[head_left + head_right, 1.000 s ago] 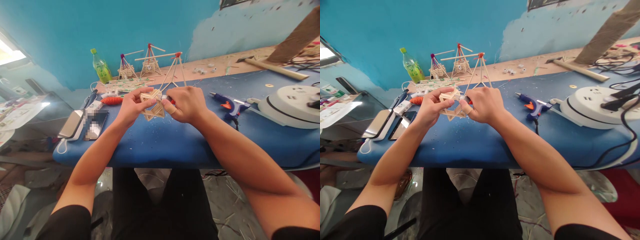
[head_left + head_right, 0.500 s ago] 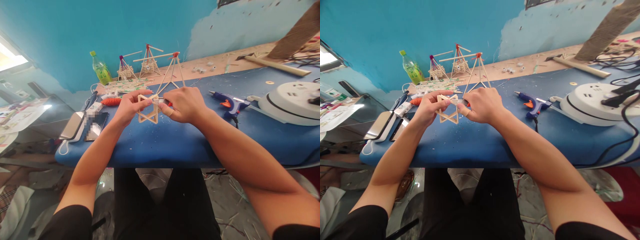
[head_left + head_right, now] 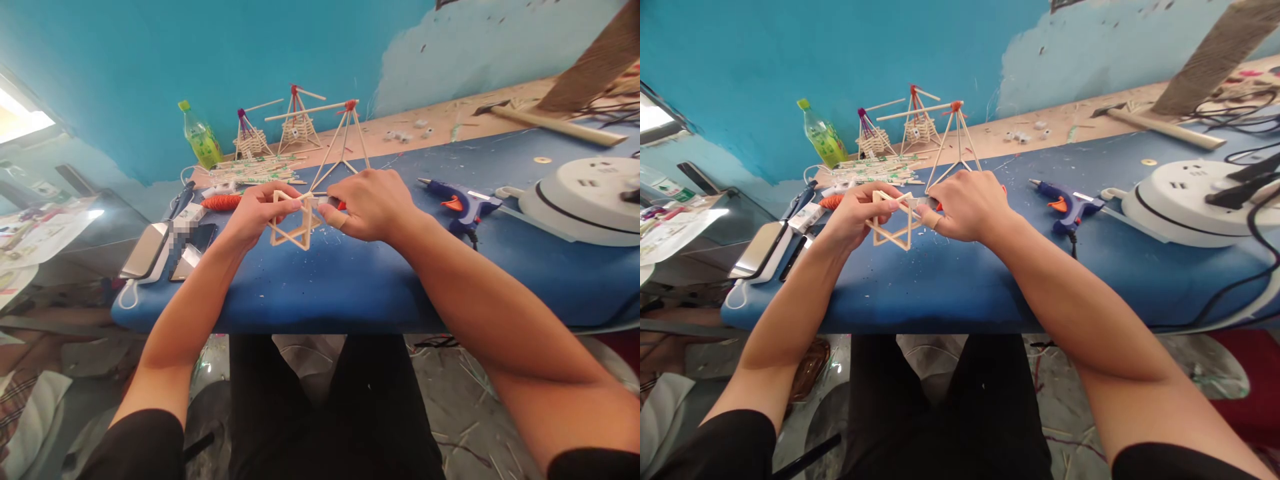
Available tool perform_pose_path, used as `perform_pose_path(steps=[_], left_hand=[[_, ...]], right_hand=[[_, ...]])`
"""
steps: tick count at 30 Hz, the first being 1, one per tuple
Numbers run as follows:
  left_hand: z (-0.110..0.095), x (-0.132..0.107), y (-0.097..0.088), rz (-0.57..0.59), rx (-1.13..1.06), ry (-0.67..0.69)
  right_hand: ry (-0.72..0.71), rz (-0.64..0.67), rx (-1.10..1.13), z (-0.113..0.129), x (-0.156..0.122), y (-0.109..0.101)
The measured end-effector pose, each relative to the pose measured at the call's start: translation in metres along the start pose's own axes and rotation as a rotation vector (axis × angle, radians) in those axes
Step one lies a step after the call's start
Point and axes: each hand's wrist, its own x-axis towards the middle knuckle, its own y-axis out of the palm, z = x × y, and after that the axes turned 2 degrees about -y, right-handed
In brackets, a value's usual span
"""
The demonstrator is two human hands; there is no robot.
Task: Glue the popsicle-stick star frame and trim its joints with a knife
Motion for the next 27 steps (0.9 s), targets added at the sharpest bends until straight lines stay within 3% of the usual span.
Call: perform_pose_path(steps=[3,8,15,20,27], left_hand=[[-0.003,-0.002,0.001,0.012,-0.016,-0.021],[-0.006,-0.008,0.011,0.062,-0.04,-0.03],[0.01,0.0,0.014,-0.15,-0.177,0.105],[0.014,0.0,0.016,-0.176,-0.124,0.204],[0.012,-0.003,0.021,-0.185,-0.071,0.226]], right_hand=[[0.064,-0.018,0.034,-0.004,0.002,0.0],[0.306,-0.102,0.12,-0.018,0.007,-0.002],[0.077,-0.222,0.275,0.0,0.001,0.003],[0.033,-0.253,0.243,0.005,-0.001,0.008],[0.023,-0.239,0.217,0.006,-0.002,0.006]])
